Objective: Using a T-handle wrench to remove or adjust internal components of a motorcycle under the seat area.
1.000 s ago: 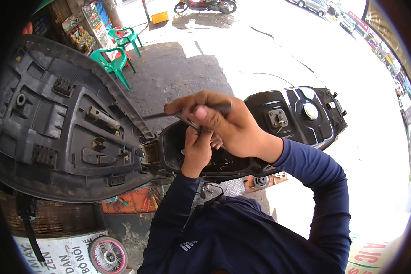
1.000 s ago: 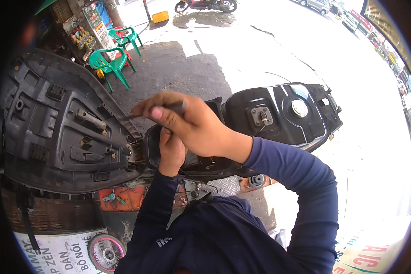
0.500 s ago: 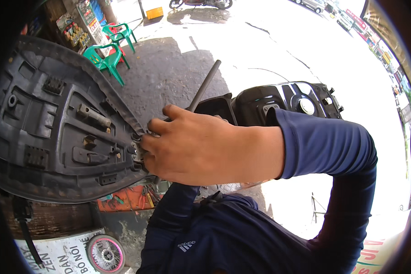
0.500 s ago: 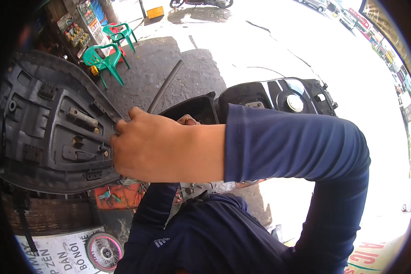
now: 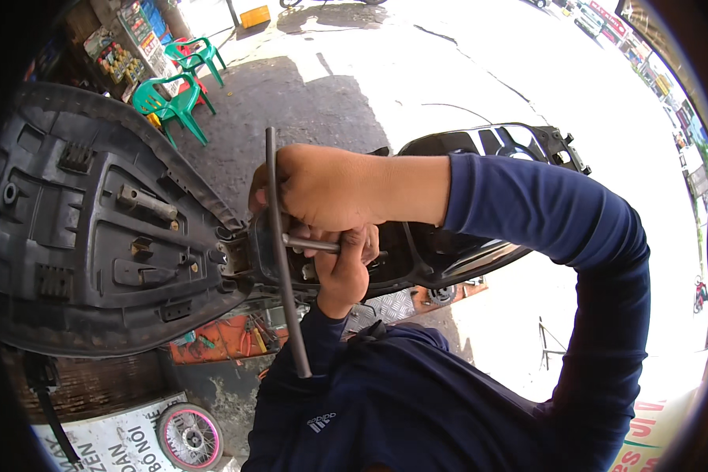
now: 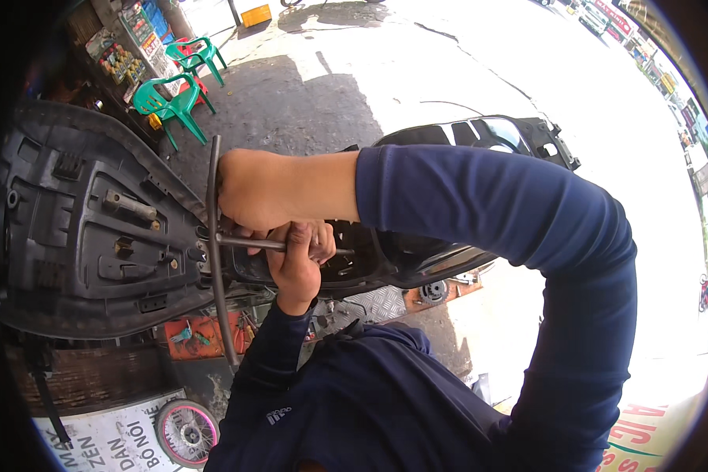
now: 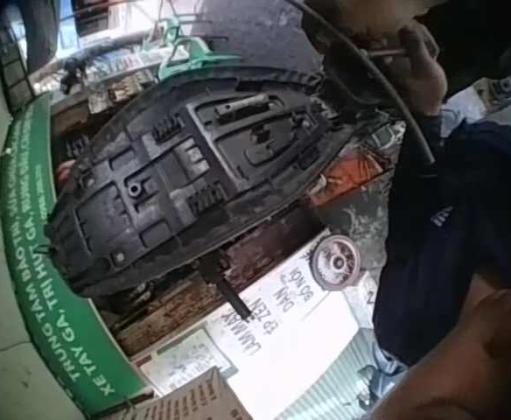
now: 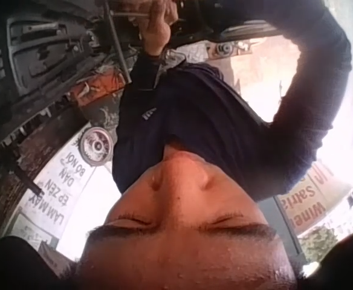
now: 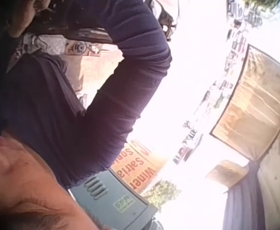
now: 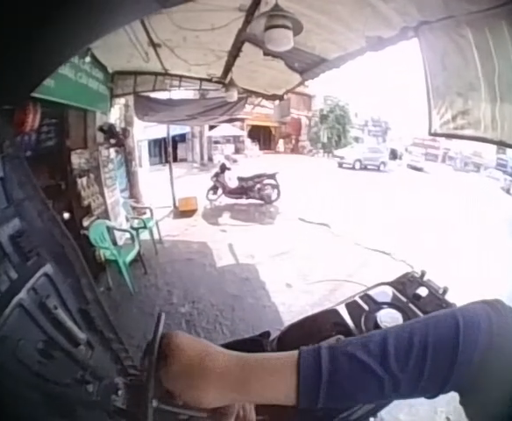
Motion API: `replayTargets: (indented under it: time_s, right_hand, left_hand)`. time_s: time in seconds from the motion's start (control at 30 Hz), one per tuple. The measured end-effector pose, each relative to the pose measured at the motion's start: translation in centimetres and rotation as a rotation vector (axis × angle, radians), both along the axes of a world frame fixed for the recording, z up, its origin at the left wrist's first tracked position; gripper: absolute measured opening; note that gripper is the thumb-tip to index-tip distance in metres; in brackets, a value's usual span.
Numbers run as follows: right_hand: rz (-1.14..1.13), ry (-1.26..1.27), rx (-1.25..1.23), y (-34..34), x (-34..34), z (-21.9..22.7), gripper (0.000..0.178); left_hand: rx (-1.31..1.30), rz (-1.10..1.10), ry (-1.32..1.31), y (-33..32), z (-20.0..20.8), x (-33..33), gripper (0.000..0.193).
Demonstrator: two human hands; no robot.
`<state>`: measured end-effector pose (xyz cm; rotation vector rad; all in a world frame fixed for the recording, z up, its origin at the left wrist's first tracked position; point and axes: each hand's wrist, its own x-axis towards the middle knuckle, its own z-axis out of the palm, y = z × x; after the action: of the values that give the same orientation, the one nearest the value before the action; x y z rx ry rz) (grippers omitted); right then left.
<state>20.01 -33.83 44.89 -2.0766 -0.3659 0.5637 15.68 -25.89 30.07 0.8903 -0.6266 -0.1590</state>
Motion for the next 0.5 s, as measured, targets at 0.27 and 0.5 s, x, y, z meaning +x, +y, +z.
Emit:
replayTargets:
  time_s: [0.27, 0.5]
  right_hand:
    - [0.017, -0.817, -0.054, 1.3, -5.1, -3.2, 0.036]
    - [-0.114, 0.043, 0.573, -1.2, -3.3, -3.1, 0.058]
  left_hand:
    - [0.225, 0.5, -0.045, 0.4, -10.2, 1.4, 0.016]
    - [0.723, 0.439, -0.478, 0.5, -6.0, 0.2, 0.024]
